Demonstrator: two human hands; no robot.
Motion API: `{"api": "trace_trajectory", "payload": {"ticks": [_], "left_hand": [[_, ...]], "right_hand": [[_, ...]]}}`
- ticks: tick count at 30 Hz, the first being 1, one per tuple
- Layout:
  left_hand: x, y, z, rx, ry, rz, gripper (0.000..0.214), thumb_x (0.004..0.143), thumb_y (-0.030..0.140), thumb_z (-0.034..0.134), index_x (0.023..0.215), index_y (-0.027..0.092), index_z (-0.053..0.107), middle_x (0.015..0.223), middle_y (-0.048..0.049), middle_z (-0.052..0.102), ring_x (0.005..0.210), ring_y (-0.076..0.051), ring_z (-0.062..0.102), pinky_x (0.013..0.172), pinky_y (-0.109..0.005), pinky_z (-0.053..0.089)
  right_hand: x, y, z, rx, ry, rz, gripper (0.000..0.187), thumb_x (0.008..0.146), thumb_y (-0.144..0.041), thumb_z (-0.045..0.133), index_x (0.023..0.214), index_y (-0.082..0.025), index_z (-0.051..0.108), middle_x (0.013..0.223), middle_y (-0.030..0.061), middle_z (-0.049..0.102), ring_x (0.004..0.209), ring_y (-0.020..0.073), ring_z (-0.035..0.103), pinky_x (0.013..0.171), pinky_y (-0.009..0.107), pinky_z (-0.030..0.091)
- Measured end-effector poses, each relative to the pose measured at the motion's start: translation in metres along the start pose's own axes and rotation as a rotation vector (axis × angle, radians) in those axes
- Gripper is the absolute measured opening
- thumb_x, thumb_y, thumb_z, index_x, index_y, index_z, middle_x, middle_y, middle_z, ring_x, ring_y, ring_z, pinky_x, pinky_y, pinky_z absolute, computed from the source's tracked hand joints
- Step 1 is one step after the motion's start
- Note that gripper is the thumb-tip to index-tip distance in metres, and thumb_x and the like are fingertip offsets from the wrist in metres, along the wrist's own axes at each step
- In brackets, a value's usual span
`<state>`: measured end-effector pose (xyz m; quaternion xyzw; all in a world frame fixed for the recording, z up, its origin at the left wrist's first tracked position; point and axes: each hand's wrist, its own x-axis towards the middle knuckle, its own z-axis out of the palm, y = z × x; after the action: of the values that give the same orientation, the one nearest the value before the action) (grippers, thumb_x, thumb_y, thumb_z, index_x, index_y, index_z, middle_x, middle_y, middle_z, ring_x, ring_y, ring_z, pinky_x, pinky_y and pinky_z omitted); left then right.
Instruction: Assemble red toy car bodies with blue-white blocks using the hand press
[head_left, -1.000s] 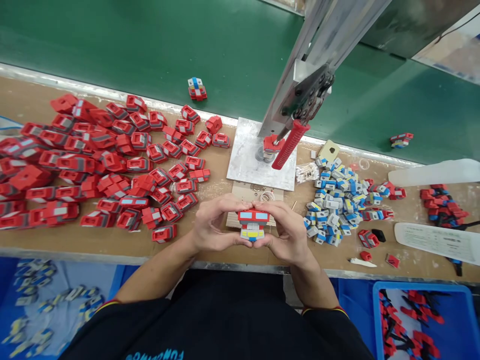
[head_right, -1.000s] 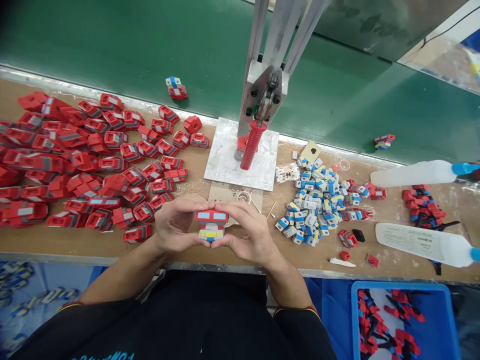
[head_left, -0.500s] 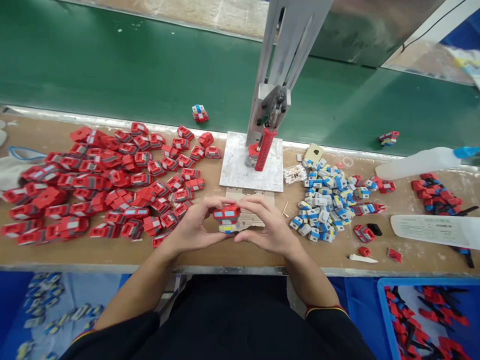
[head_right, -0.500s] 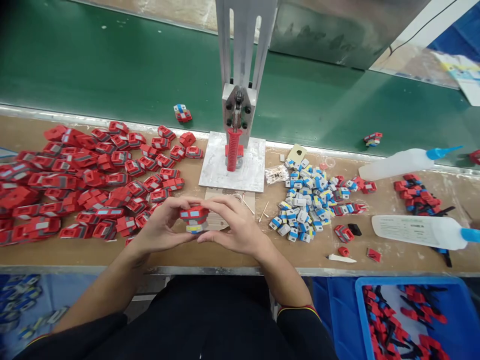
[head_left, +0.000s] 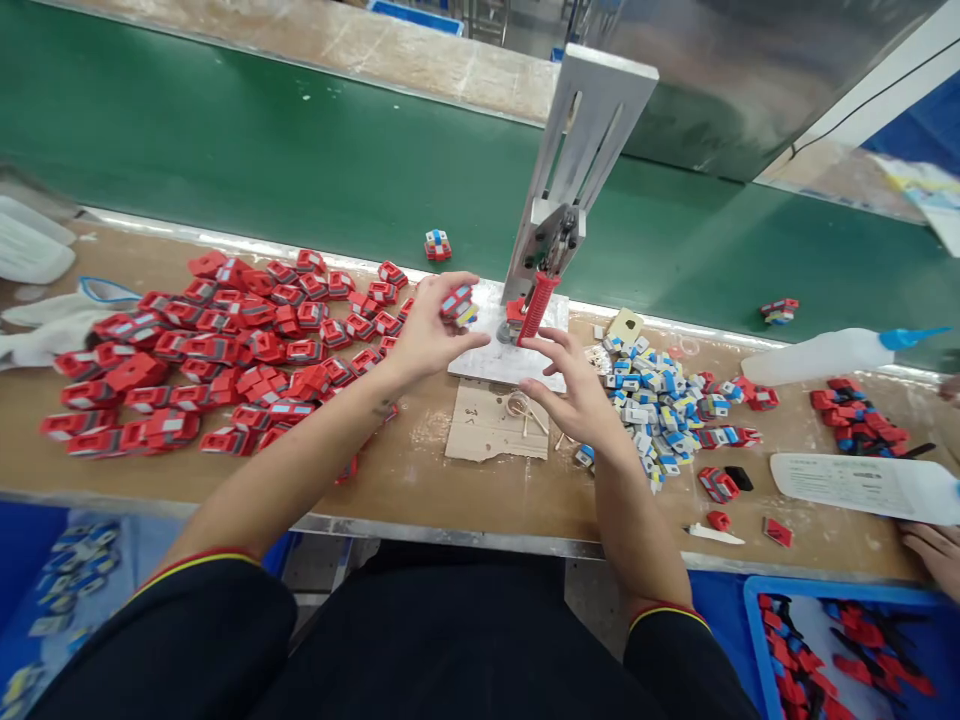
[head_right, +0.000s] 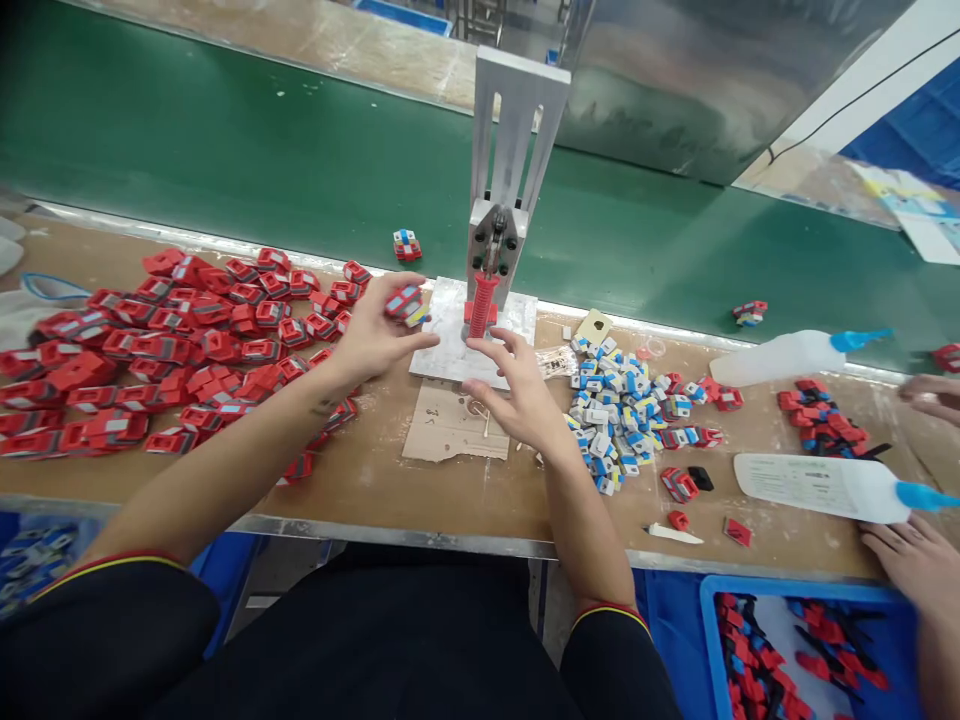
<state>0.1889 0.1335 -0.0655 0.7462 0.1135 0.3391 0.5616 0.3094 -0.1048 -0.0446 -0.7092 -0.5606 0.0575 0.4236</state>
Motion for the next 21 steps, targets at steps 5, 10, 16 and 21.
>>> {"api": "trace_trajectory", "payload": {"ticks": [5, 10, 16, 21], "left_hand": [[0.040, -0.030, 0.042, 0.015, -0.034, 0.062, 0.093, 0.057, 0.049, 0.106, 0.137, 0.023, 0.067, 0.136, -0.0136, 0.051, 0.118, -0.028, 0.063, 0.091, -0.039, 0.066], [0.043, -0.039, 0.052, -0.128, -0.057, 0.067, 0.090, 0.059, 0.050, 0.105, 0.136, 0.025, 0.066, 0.133, -0.0124, 0.054, 0.112, -0.026, 0.065, 0.087, -0.040, 0.068], [0.043, -0.040, 0.049, -0.125, -0.069, 0.105, 0.083, 0.067, 0.044, 0.101, 0.138, 0.024, 0.064, 0.136, -0.0132, 0.053, 0.126, -0.030, 0.063, 0.093, -0.041, 0.066], [0.044, -0.045, 0.048, -0.119, -0.080, 0.069, 0.087, 0.061, 0.044, 0.104, 0.135, 0.023, 0.063, 0.138, -0.0130, 0.052, 0.123, -0.030, 0.063, 0.090, -0.042, 0.068]], "right_hand": [[0.016, 0.008, 0.014, 0.158, -0.091, 0.003, 0.040, 0.105, -0.049, 0.064, 0.138, -0.028, 0.066, 0.138, 0.0122, 0.067, 0.123, 0.0219, 0.068, 0.090, 0.036, 0.067], [0.009, -0.016, 0.001, 0.237, -0.045, -0.110, 0.032, 0.105, -0.048, 0.065, 0.128, -0.026, 0.070, 0.115, 0.0069, 0.074, 0.102, 0.0189, 0.072, 0.083, 0.035, 0.067], [0.045, -0.062, -0.052, 0.142, 0.107, -0.221, 0.066, 0.104, -0.063, 0.062, 0.161, -0.036, 0.043, 0.131, 0.0089, 0.075, 0.111, 0.0241, 0.078, 0.086, 0.041, 0.069], [0.123, -0.076, -0.077, 0.011, 0.307, -0.282, 0.077, 0.104, -0.063, 0.063, 0.167, -0.054, 0.022, 0.173, -0.0024, 0.043, 0.154, 0.0254, 0.057, 0.107, 0.040, 0.065]]}}
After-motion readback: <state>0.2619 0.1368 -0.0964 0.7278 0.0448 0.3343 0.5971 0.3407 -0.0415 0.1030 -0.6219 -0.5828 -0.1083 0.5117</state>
